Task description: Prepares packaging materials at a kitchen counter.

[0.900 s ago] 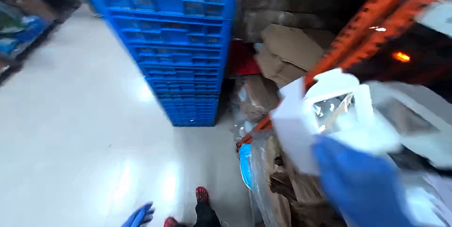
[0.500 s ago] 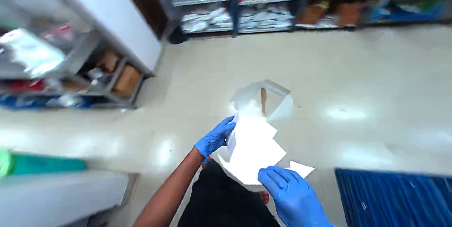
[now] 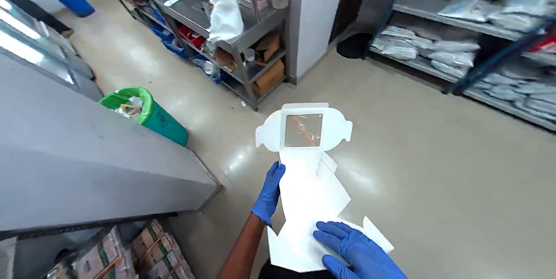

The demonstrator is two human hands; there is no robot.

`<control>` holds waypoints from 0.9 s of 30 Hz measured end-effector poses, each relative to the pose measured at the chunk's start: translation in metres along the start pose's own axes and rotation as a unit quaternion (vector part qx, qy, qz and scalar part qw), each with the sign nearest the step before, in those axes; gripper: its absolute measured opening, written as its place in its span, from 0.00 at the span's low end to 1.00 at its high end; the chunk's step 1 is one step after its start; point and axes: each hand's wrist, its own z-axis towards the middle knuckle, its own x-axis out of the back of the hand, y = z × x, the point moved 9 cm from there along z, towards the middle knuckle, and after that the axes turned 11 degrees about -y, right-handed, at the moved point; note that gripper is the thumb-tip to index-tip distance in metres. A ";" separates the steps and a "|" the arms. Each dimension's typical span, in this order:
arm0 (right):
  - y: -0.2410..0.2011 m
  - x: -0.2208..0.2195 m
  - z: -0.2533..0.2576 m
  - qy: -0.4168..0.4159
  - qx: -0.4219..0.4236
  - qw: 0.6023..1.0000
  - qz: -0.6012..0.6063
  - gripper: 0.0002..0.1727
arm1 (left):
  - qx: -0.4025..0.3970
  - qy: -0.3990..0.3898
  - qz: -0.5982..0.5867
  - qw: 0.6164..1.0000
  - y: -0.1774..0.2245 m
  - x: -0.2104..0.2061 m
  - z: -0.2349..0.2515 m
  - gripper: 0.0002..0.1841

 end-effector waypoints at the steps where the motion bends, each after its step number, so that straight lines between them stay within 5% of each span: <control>1: 0.007 0.013 0.025 -0.006 -0.006 0.999 0.039 0.31 | -0.023 0.018 -0.009 1.000 0.020 0.015 0.013 0.39; 4: 0.026 0.072 0.103 0.105 -0.006 0.992 0.076 0.27 | -0.103 0.058 0.002 0.993 0.066 0.065 0.061 0.47; 7: 0.045 0.167 0.188 0.287 0.005 0.946 0.149 0.28 | -0.155 0.079 0.045 0.984 0.107 0.119 0.116 0.62; 9: 0.058 0.233 0.252 0.333 -0.027 0.923 0.190 0.31 | -0.158 0.087 0.056 0.982 0.141 0.153 0.143 0.66; 11: 0.059 0.294 0.336 0.286 -0.020 0.938 0.193 0.41 | -0.170 0.094 0.064 0.979 0.187 0.183 0.167 0.66; 13: 0.047 0.322 0.428 0.148 0.006 0.956 0.254 0.51 | -0.178 0.095 0.078 0.976 0.225 0.216 0.186 0.67; 17: -0.026 0.341 0.582 -0.004 0.144 0.898 0.417 0.55 | -0.222 0.153 0.062 0.961 0.292 0.290 0.209 0.66; 20: -0.082 0.345 0.671 -0.015 0.139 0.892 0.430 0.55 | -0.258 0.203 0.077 0.941 0.329 0.350 0.225 0.65; 27: -0.164 0.370 0.889 -0.015 0.039 0.956 0.290 0.56 | -0.325 0.295 0.130 0.889 0.415 0.505 0.285 0.61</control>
